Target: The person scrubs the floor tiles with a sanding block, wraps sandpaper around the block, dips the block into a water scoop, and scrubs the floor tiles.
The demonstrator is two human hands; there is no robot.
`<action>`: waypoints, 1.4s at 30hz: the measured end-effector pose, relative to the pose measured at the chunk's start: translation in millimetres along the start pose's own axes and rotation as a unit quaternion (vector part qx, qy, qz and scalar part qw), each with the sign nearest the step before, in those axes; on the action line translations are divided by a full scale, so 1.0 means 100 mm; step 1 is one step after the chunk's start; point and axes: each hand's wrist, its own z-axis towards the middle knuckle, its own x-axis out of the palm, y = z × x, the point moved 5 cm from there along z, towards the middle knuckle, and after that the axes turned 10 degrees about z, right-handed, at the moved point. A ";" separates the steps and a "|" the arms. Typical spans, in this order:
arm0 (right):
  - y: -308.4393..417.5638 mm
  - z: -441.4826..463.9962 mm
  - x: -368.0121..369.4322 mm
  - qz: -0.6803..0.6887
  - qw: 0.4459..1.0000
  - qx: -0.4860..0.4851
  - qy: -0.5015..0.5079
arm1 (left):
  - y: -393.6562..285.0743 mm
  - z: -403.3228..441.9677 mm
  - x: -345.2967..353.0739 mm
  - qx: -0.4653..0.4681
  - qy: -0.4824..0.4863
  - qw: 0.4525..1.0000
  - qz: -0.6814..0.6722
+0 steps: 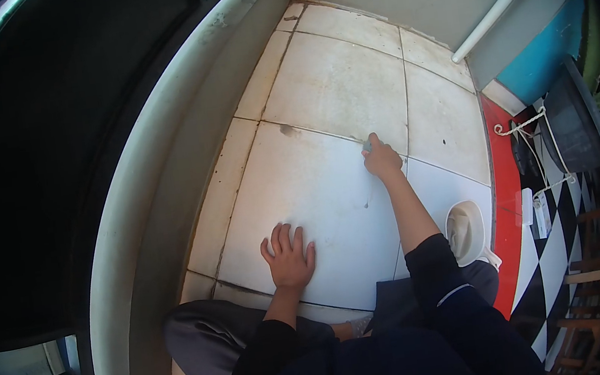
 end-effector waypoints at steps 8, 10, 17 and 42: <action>-0.08 -0.95 0.09 -0.015 0.998 0.010 0.068 | 0.00 -0.01 0.02 -0.003 0.007 1.000 -0.002; -0.05 -0.93 0.06 -0.017 0.997 0.009 0.070 | 0.00 -0.01 0.02 -0.002 0.007 1.000 -0.006; -0.07 0.03 -0.07 -0.020 1.000 0.018 0.016 | 0.00 0.00 0.00 -0.001 0.005 1.000 -0.003; 0.08 -0.79 0.20 -0.020 0.996 -0.057 0.070 | 0.02 -0.02 0.04 -0.009 0.019 1.000 -0.010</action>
